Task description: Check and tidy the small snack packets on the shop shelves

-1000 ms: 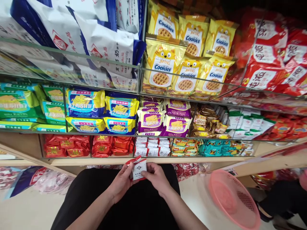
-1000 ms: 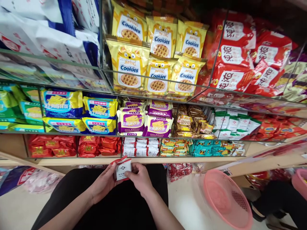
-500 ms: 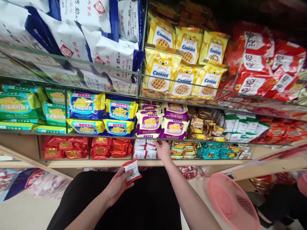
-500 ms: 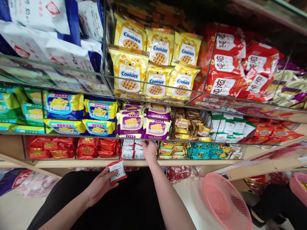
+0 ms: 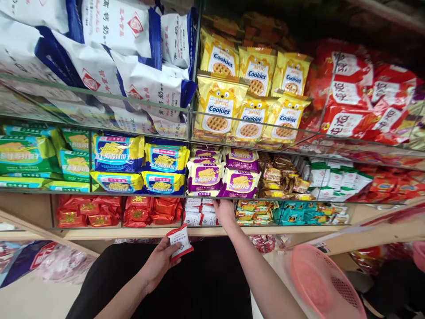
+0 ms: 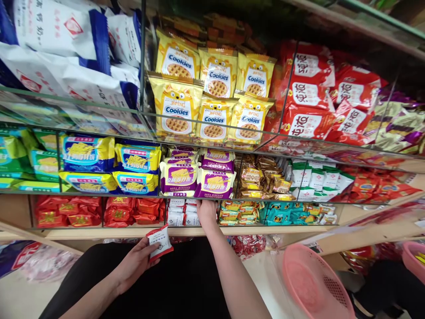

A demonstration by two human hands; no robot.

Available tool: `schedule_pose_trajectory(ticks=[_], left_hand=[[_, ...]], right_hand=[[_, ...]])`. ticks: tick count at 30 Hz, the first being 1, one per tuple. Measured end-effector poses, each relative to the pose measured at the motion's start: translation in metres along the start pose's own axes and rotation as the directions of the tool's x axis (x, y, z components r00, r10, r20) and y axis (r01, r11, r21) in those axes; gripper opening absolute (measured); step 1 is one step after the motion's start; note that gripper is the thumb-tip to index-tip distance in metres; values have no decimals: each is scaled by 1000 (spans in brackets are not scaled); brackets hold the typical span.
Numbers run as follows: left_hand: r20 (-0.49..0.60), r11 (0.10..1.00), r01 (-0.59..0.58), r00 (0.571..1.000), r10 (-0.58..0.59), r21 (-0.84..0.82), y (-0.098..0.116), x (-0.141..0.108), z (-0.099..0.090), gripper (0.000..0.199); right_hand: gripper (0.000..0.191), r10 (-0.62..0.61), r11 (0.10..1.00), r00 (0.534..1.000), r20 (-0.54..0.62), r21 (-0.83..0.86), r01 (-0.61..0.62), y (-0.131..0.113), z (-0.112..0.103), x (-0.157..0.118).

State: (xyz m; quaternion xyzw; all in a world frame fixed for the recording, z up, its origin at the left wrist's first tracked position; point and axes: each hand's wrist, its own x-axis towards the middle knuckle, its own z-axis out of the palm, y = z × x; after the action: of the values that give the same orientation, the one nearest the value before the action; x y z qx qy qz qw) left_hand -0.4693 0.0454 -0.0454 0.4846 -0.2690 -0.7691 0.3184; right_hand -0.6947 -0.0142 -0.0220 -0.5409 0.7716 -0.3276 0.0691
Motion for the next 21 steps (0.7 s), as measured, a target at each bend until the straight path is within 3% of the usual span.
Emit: schedule_pose_trajectory(ticks=[8,13,21], left_hand=[[96,997,-66,993,70,-39,5,0,1,29],[152,995,-81,984,89,-60,10,2,8,29],[83,996,-40,995,47,-82,3,9,7,27]], right_hand=[[29,-137,981,990,-12,-142,134,1,-9,-26],[36,-205,965,977,-58,-178,192,8,-2,-45],[24,-164,967,986,-29,-203,155,7,4,-24]])
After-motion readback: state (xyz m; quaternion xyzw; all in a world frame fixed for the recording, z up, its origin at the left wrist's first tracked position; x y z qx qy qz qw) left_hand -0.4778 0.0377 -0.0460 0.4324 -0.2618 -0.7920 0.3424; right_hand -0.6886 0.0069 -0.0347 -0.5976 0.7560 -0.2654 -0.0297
